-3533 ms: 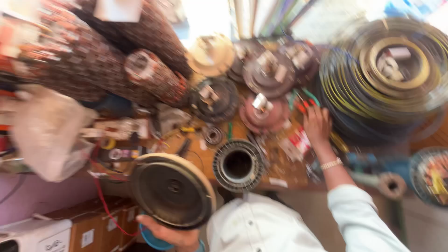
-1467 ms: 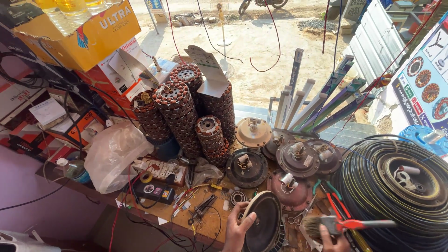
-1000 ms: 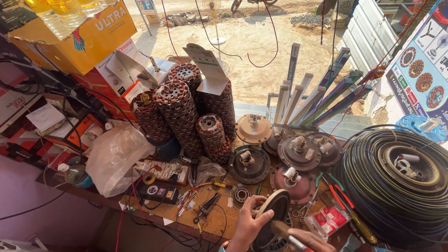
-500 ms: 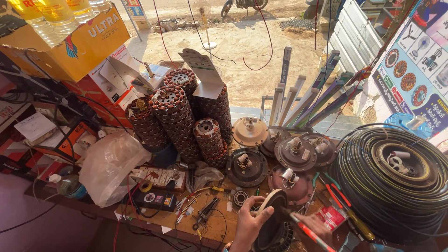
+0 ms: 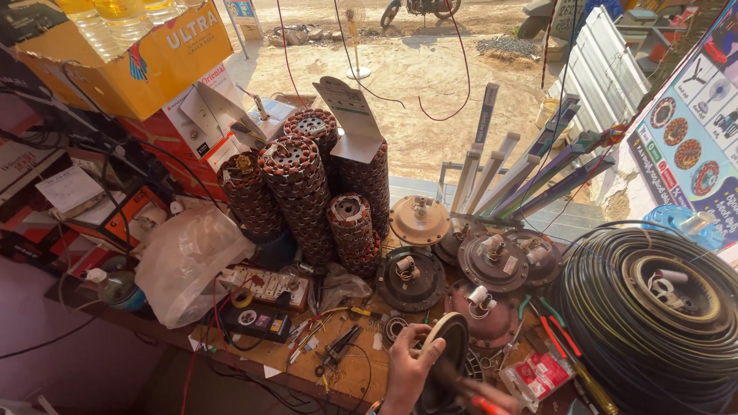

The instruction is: The person holds a circular metal component and repeatedly rubs its edge with a small abrasive tool. They rotate the component in their hands to access different sections while working at a cluttered workbench filled with motor parts and tools.

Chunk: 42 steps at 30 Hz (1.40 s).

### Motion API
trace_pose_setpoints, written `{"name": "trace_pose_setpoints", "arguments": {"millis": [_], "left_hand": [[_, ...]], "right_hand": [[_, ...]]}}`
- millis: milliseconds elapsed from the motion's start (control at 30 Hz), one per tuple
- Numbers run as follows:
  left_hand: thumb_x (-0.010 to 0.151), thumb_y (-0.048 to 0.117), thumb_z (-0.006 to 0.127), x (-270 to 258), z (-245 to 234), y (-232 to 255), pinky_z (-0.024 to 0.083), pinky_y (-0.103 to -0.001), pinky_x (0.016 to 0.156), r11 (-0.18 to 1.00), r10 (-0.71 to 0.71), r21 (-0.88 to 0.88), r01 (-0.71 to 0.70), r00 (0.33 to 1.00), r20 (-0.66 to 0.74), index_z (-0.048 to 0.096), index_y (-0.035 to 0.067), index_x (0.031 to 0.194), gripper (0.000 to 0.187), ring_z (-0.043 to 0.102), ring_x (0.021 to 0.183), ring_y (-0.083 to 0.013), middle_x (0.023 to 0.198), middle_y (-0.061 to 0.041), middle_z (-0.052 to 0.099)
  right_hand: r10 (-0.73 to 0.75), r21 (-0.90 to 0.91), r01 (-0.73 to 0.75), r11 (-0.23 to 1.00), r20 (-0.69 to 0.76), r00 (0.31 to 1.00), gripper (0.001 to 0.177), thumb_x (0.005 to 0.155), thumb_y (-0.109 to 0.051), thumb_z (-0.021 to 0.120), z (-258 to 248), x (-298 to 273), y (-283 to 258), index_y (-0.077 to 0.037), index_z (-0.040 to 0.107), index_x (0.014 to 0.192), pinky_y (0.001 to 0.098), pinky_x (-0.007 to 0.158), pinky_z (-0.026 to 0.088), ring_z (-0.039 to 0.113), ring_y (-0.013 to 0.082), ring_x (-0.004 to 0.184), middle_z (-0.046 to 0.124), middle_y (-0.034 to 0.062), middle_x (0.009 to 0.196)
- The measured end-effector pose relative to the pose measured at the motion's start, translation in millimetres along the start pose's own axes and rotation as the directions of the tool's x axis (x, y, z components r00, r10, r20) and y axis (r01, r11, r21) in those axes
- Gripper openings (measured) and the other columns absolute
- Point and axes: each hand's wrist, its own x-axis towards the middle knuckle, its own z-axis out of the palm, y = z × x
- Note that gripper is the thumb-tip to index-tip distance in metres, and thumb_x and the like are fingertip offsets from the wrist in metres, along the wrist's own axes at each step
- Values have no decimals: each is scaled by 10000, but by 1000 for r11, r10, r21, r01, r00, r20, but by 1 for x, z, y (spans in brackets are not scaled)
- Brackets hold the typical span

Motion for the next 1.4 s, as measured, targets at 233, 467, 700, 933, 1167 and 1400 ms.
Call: {"name": "trace_pose_setpoints", "arguments": {"millis": [233,467,700,933,1167,1400], "left_hand": [[880,418,738,-8,3,-2,616,-284,714,993,32,110,-31,999,-1,672,34,1119,457,731,909,-163,1059,-100,662],[846,403,753,-5,-2,1,594,-302,668,1000,-31,5,31,999,-26,669,29,1125,474,721,799,-187,1045,-111,711],[882,478,729,-14,6,11,610,-308,713,979,54,196,-53,999,-2,659,23,1189,554,738,903,-188,1107,-99,658],[921,545,686,-21,11,20,590,-335,744,927,123,355,-118,992,6,725,30,1201,587,731,927,-220,1089,-93,640],[886,505,674,-6,-1,21,616,-307,690,978,-1,210,5,1000,-18,713,34,1161,547,743,851,-165,1055,-63,650],[956,421,653,-14,-2,4,572,-273,678,992,36,122,-32,999,-31,680,0,1198,486,690,814,-129,1039,-76,646]], "right_hand": [[-150,-226,35,974,-516,844,362,817,-72,765,18,17,21,-27,761,1176,277,741,628,773,154,882,821,98,1065],[20,-187,-176,966,-628,778,346,798,-163,822,3,-3,63,-51,775,1122,281,745,598,745,117,819,813,94,936],[410,345,-226,911,-694,592,314,955,-250,710,-1,6,68,13,721,1126,344,524,430,527,172,561,671,91,772],[418,412,-162,897,-670,614,315,960,-247,705,33,21,43,-18,734,1173,297,568,418,532,139,657,636,66,802],[-250,-472,292,832,151,957,415,985,-272,668,-8,-3,14,-1,728,1293,374,900,582,757,280,1092,775,182,1220],[-572,-673,545,500,215,791,485,868,-339,648,14,34,-68,-14,720,1221,342,696,580,798,256,942,758,194,1203]]}}
